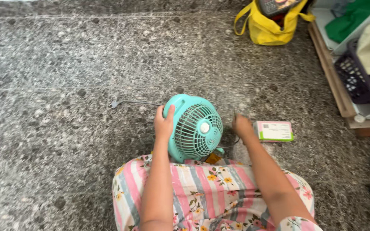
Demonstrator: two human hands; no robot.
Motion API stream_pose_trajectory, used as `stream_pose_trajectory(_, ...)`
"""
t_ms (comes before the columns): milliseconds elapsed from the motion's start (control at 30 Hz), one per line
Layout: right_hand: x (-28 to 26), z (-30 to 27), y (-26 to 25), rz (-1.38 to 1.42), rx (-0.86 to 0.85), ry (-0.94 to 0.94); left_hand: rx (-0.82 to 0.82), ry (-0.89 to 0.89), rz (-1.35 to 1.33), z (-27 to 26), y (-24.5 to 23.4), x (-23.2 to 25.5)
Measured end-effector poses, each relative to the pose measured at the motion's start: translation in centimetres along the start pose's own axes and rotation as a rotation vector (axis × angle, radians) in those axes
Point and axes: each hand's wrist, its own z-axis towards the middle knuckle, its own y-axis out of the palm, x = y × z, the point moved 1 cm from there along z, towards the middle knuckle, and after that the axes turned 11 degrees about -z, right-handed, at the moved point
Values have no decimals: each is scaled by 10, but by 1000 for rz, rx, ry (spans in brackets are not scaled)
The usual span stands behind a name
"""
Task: The person sits on the floor and uses a screwdriver to remove screws from the back and sides of a small teal electric fan. They rotate the fan to access different screw locations and continue unscrewing components throughout the clip.
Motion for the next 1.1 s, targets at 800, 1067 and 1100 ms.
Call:
stream_pose_trajectory(800,-188,-74,-163,449,204,-408,-80,-33,-86,6,12,1)
stream_pose_trajectory(1067,-169,-35,-144,460,-181,-250,-121,8,-109,5,13,6)
stream_pose_trajectory(1100,-167,-28,-144,416,-312,-194,-136,-20,-95,4,13,6)
